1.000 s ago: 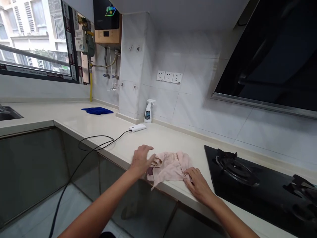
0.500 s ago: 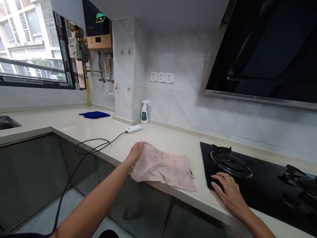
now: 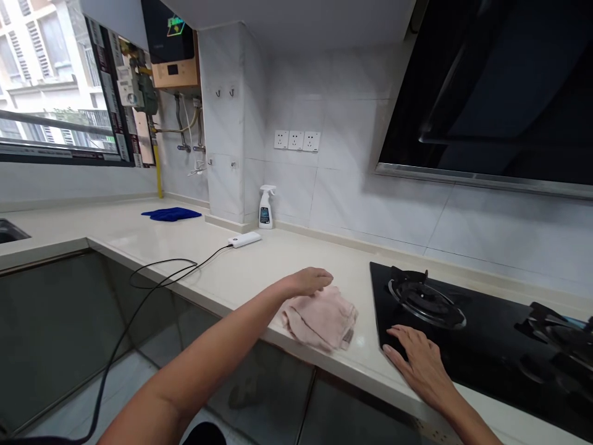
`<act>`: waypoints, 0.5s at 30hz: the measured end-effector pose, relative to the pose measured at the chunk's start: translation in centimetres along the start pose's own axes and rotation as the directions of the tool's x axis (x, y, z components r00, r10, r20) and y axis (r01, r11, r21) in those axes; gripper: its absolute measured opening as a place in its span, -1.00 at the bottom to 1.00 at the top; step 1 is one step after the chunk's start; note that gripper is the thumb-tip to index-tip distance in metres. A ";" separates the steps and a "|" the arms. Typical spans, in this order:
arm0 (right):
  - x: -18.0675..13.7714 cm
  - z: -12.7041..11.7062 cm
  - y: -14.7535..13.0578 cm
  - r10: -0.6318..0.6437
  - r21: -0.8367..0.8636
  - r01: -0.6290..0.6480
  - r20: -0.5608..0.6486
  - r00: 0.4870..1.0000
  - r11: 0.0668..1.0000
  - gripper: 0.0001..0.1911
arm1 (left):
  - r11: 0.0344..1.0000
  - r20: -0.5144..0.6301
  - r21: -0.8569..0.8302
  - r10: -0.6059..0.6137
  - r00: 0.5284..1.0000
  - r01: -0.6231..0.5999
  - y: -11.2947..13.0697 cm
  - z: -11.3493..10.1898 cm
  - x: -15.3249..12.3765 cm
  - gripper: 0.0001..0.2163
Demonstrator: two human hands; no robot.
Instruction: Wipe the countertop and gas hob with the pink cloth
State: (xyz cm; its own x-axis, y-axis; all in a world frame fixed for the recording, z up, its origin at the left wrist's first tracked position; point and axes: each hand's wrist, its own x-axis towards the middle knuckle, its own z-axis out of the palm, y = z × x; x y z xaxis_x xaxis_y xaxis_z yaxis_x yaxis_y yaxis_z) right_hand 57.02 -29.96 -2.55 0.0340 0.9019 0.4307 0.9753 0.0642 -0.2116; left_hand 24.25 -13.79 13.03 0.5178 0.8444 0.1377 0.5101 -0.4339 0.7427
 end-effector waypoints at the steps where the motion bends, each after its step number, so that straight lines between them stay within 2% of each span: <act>1: 0.0 0.0 0.0 -0.001 -0.004 0.001 0.006 1.000 1.000 -0.45 | 0.998 0.014 0.062 0.007 1.000 -0.008 0.0 0.5 -0.3 -0.70; 5: -0.1 -0.3 -0.3 -0.002 -0.029 0.003 0.023 1.000 1.000 -0.44 | 0.960 0.001 0.280 0.006 1.000 -0.007 -0.7 2.7 -1.1 -0.54; 9: -0.3 -0.1 0.1 -0.001 -0.038 0.002 0.015 1.000 0.999 -0.43 | 0.881 0.153 0.464 0.024 0.988 -0.093 -1.0 7.9 -2.3 -0.42; 11: -0.3 0.2 0.6 -0.011 -0.028 0.011 0.000 1.000 1.000 -0.43 | 0.828 0.207 0.543 0.030 0.978 -0.140 -1.6 9.8 -2.9 -0.37; 13: -0.5 0.6 1.4 -0.030 -0.023 0.029 -0.026 0.999 0.999 -0.42 | 0.806 0.169 0.575 0.048 0.984 -0.138 -3.1 9.9 -3.5 -0.33; 15: -0.9 0.9 2.1 -0.048 -0.033 0.045 -0.095 0.994 0.998 -0.43 | 0.797 0.081 0.598 0.044 0.996 -0.084 -5.6 7.7 -4.1 -0.33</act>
State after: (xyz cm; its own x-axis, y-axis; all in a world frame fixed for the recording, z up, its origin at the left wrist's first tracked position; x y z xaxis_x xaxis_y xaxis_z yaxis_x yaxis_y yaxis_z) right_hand 58.85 -30.24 -4.21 0.0074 0.8531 0.5218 0.9825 0.0910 -0.1628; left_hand 24.54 -17.30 3.29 0.5939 0.7960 0.1169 0.7738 -0.6049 0.1881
